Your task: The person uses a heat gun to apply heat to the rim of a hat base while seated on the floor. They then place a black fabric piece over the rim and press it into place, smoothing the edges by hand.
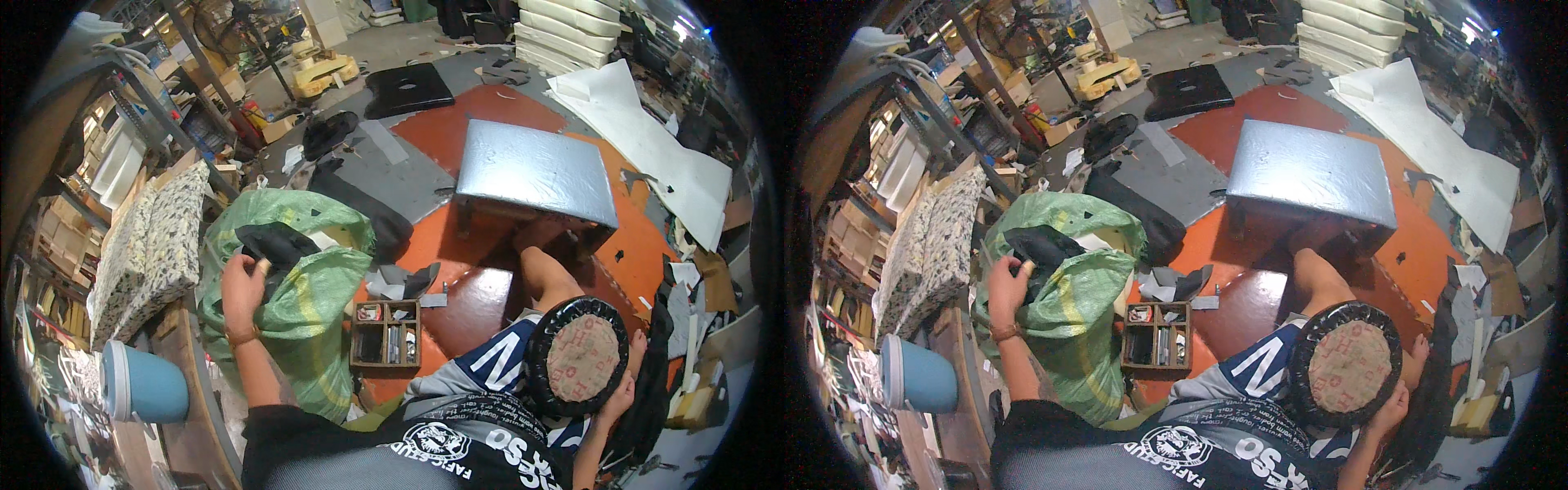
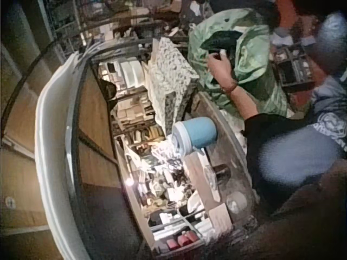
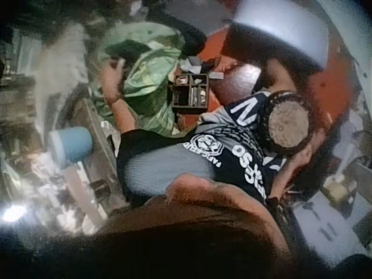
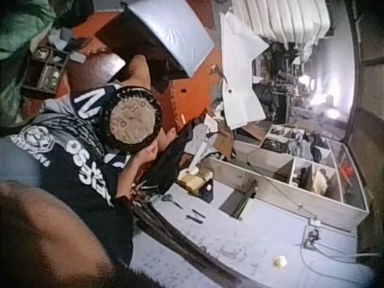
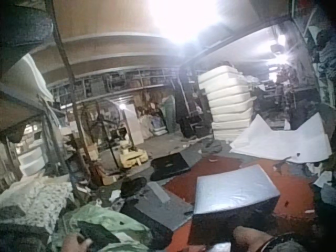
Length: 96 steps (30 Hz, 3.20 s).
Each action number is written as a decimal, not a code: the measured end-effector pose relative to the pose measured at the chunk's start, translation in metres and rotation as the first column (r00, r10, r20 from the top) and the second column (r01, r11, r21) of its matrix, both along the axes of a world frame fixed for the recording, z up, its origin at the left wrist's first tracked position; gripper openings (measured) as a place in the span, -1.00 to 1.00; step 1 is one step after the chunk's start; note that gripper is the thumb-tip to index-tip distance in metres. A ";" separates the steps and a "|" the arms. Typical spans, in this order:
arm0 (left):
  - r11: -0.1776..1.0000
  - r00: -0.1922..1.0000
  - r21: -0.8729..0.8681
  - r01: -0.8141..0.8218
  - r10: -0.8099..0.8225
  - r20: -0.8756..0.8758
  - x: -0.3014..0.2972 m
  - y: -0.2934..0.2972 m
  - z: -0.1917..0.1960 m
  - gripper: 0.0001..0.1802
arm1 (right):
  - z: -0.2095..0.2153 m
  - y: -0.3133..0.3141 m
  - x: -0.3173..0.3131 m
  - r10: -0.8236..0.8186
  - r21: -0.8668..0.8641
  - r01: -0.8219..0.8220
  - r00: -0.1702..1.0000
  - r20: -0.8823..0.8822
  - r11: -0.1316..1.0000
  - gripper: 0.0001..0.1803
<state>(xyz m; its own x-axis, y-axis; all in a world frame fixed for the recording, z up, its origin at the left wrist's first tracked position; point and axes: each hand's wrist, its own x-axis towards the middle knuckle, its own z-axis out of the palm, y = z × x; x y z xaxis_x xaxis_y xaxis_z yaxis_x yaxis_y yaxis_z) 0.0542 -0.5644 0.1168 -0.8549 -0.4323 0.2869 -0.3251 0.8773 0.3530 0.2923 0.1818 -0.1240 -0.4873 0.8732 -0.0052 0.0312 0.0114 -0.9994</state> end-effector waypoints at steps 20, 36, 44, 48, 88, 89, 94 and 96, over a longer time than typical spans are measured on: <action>0.960 0.824 -0.015 0.279 -0.231 0.517 0.076 0.128 -0.032 -0.32 | -0.004 0.007 -0.001 -0.021 0.036 0.019 0.999 0.046 0.999 -0.62; 0.986 0.992 -0.148 -0.074 0.057 -0.114 0.052 0.028 -0.022 -0.33 | 0.011 -0.008 -0.002 -0.044 0.135 0.023 0.988 0.151 0.991 -0.66; 0.978 0.979 -0.157 -0.134 0.156 0.132 0.034 -0.059 -0.042 -0.35 | 0.017 -0.026 -0.003 -0.157 0.080 0.149 0.982 0.108 0.986 -0.69; 0.960 0.981 -0.230 -0.161 0.181 0.067 0.045 -0.047 -0.026 -0.44 | 0.010 -0.016 -0.001 -0.175 0.310 0.114 0.969 0.173 0.944 -0.70; -0.621 -0.433 0.429 0.656 -0.775 -0.460 0.073 0.413 0.044 -0.74 | 0.257 -0.135 0.001 0.812 0.075 -0.819 0.574 0.108 0.569 0.03; -0.578 -0.384 0.422 0.698 -0.800 -0.460 0.072 0.410 0.042 -0.73 | 0.255 -0.131 0.009 0.784 0.086 -0.809 0.585 0.209 0.581 -0.12; -0.085 0.041 0.383 0.920 -0.950 -0.310 0.024 0.326 0.045 -0.69 | 0.233 -0.077 0.018 0.678 0.191 -0.828 0.545 0.493 0.526 -0.47; 0.322 0.387 0.325 0.889 -0.908 -0.160 -0.011 0.256 0.052 -0.78 | 0.215 -0.080 0.023 0.529 0.285 -0.625 0.774 0.347 0.727 -0.50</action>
<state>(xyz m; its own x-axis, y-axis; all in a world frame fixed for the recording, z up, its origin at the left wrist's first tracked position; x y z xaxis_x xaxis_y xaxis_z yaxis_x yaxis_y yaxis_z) 0.0428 -0.3081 0.1690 -0.7849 0.5607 0.2636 0.5687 0.4831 0.6658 0.3154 0.1014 0.0906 -0.9223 0.3792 0.0748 0.1186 0.4619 -0.8790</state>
